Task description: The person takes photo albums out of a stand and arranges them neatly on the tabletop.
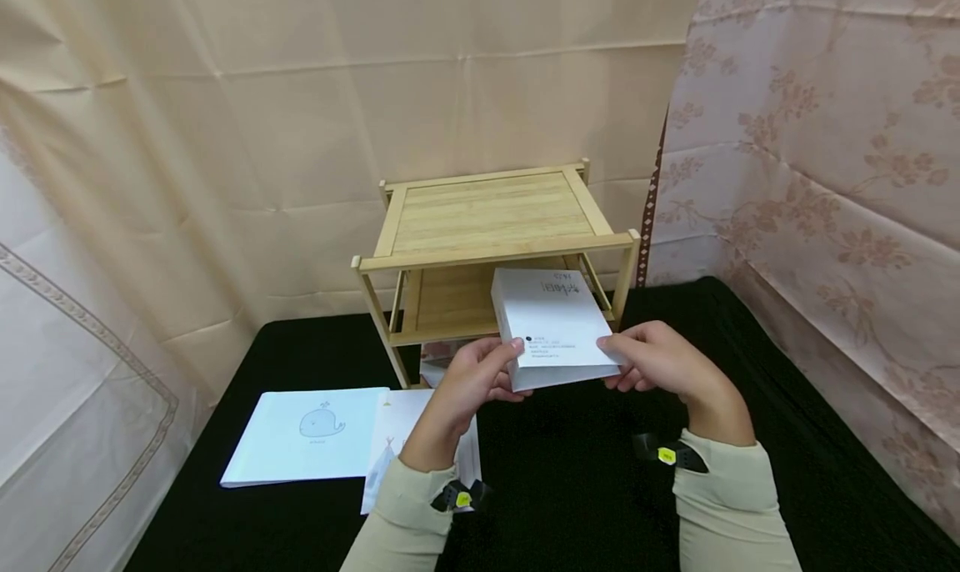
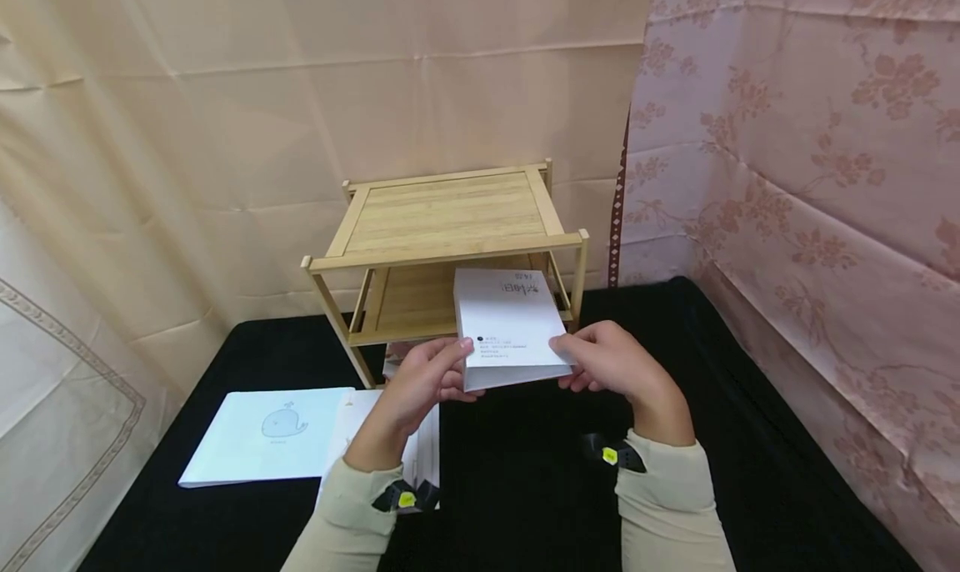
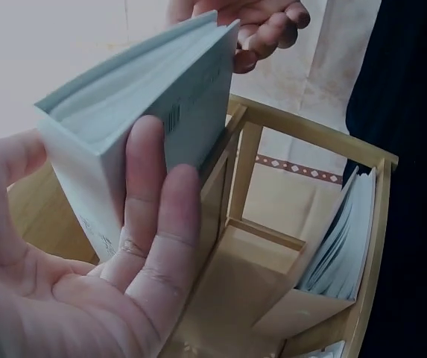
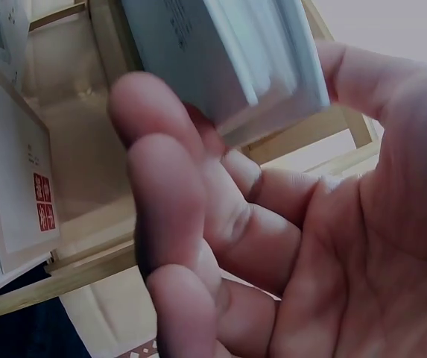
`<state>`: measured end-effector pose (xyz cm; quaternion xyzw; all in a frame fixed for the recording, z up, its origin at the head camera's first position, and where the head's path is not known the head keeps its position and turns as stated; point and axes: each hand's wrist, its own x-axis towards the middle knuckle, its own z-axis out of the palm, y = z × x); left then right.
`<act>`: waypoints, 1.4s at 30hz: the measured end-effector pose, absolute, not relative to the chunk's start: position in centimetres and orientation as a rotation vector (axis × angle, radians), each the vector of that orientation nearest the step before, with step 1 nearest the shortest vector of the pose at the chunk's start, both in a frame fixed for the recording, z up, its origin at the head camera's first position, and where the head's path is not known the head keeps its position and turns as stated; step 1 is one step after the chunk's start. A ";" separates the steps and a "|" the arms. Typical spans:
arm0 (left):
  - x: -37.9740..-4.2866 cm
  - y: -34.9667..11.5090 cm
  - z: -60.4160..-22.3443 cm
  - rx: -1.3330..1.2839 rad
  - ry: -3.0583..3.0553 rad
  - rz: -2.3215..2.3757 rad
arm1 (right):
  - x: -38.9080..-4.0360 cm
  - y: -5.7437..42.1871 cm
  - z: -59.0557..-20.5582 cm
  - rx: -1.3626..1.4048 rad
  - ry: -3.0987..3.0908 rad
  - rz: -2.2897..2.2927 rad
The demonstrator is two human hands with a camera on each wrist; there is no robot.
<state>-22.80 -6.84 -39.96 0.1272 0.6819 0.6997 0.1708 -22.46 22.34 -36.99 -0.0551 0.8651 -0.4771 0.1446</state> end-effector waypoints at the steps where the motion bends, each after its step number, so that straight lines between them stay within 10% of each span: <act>1: -22.8 -6.8 -40.0 0.356 1.943 1.978 | -22.5 22.3 -37.1 -0.168 2.482 -1.371; 42: -22.0 -9.7 -40.2 0.349 2.463 1.601 | -22.0 18.0 -41.0 -0.151 2.504 -1.601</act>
